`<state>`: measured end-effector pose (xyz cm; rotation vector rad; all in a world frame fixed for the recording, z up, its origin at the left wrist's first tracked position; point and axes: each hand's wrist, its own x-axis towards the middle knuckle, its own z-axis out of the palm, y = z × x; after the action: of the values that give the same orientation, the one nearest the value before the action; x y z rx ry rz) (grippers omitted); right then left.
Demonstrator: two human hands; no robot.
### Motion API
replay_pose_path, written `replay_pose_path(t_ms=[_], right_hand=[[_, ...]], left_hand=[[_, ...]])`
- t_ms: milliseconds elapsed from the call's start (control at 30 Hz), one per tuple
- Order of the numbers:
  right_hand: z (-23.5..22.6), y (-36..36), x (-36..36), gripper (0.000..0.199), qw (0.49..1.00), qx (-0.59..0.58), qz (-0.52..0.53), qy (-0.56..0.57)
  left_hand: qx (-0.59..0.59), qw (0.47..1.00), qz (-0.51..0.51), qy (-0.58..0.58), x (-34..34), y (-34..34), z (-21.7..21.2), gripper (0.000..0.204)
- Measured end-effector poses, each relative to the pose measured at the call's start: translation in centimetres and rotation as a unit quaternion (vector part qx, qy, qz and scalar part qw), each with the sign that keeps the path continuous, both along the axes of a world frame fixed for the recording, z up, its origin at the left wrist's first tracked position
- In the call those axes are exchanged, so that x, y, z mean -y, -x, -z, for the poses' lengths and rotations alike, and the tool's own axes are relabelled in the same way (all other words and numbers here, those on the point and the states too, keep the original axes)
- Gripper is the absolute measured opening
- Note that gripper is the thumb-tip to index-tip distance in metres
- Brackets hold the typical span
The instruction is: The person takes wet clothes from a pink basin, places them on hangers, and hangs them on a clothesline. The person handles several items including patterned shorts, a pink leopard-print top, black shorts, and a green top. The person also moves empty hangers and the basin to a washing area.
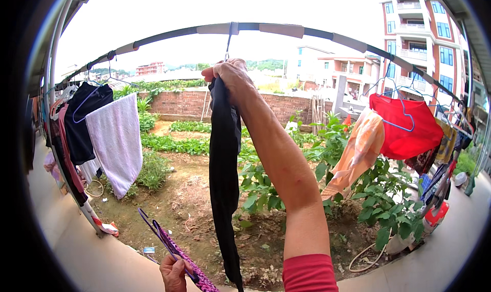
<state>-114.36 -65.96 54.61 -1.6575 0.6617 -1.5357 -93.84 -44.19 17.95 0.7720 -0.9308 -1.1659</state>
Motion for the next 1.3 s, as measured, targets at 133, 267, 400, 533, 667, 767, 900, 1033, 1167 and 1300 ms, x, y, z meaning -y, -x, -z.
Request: replay_pose_path(t_ms=[133,267,400,533,667,767,900,1033,1167,1300], right_hand=[[-1.2,0.7,-0.6,0.031,0.998,-0.021,0.005,0.059],[-3.2,3.0,-3.1,0.031,0.992,-0.045,-0.004,0.115],[-3.7,5.3,-4.9,0.026,0.983,-0.099,0.057,0.145],[-2.9,9.3,-4.3,0.014,0.989,-0.098,0.046,0.101],[-2.9,12.7,-5.8,0.027,0.947,-0.166,0.119,0.249],[-3.6,16.5,-6.5,0.035,0.788,-0.331,0.202,0.479],[-3.4,21.3,-8.0,0.012,0.916,-0.251,0.136,0.280],[-2.9,24.4,-8.1,0.022,0.921,-0.227,0.180,0.260],[-2.4,29.1,-7.5,0.015,0.818,-0.313,0.174,0.449],[-1.3,29.9,-8.2,0.022,0.715,-0.373,0.233,0.543]], left_hand=[[0.013,1.000,0.005,-0.022,1.2,-2.1,-0.9,0.008],[0.014,0.999,0.028,-0.020,2.9,-2.9,-0.9,0.009],[0.003,0.997,0.070,-0.017,4.1,-2.8,-1.0,0.004],[-0.001,0.995,0.100,-0.001,5.4,-2.2,-0.2,0.003],[0.012,0.995,0.100,0.013,5.9,-0.7,0.1,0.005],[0.006,0.995,0.102,0.003,5.9,1.3,-0.6,0.005],[0.015,0.994,0.111,0.012,6.3,3.6,0.2,0.005],[0.023,0.995,0.100,-0.001,6.0,6.0,-0.6,0.004],[0.039,0.995,0.094,0.003,6.1,8.6,-0.3,0.005],[0.018,0.995,0.099,0.002,6.1,10.1,0.1,0.008]])
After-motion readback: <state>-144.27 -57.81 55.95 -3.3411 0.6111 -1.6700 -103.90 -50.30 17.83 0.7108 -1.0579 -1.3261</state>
